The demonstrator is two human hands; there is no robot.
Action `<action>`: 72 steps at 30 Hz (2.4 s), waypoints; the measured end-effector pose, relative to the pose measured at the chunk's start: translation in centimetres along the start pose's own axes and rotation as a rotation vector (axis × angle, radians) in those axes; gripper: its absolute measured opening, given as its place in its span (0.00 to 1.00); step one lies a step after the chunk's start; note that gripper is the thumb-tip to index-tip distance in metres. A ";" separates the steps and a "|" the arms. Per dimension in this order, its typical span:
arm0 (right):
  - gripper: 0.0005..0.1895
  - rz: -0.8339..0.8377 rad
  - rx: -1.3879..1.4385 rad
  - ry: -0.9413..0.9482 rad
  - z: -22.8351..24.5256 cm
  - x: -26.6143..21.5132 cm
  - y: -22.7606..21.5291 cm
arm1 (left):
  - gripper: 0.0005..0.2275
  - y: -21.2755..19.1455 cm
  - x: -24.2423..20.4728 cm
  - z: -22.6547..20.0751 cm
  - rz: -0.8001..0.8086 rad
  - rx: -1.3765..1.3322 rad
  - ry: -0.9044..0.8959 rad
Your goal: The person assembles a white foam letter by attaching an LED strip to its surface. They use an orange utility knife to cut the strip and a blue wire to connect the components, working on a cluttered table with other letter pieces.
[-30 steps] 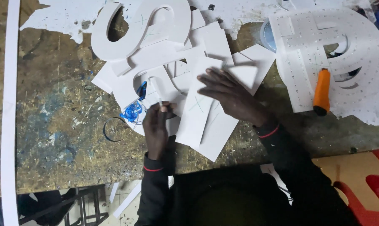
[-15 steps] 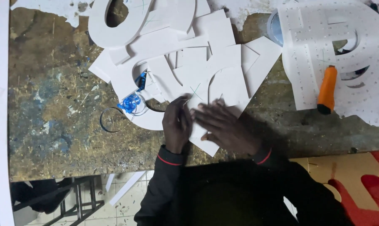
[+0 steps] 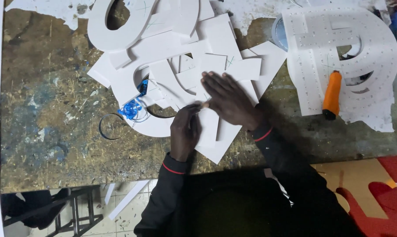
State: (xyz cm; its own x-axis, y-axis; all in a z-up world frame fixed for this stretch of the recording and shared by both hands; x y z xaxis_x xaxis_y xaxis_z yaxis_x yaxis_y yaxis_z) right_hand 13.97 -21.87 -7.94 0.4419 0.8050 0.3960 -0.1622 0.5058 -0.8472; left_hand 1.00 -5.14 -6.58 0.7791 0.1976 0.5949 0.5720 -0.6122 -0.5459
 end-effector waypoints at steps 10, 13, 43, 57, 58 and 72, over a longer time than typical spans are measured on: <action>0.40 0.024 -0.320 0.463 -0.6 -2.9 -7.2 | 0.06 0.9 -0.3 -0.1 -0.073 0.040 0.009; 0.32 -0.033 -0.356 0.308 -1.7 -4.7 -5.5 | 0.07 0.7 -0.2 -0.7 -0.045 0.043 0.013; 0.48 -0.120 0.244 0.261 8.3 -2.7 0.1 | 0.11 1.2 6.8 2.9 0.455 0.042 -0.272; 0.15 -0.601 1.240 0.587 9.7 -4.0 4.4 | 0.07 5.9 8.4 4.3 0.571 0.072 0.040; 0.15 -0.685 1.258 0.622 9.3 -4.0 3.9 | 0.07 4.9 8.5 3.5 0.505 -0.012 -0.018; 0.10 -0.940 1.467 0.527 4.8 -5.4 4.3 | 0.05 -0.4 4.1 -2.1 0.362 -0.039 0.020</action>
State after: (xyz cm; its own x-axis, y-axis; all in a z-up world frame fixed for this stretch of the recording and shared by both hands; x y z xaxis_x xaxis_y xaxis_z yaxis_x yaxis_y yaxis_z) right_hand 6.64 -22.53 -11.98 0.9881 0.0995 0.1172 -0.1519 0.7491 0.6448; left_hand 3.44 -5.70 -2.69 0.9242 -0.0521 0.3784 0.2492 -0.6685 -0.7007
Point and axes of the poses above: each hand's wrist, its own x-axis towards the middle knuckle, its own y-axis out of the palm, z = x × y, the point moved 2 cm from there along x, towards the middle knuckle, and after that the axes turned 14 degrees about x, right-handed, at the moved point
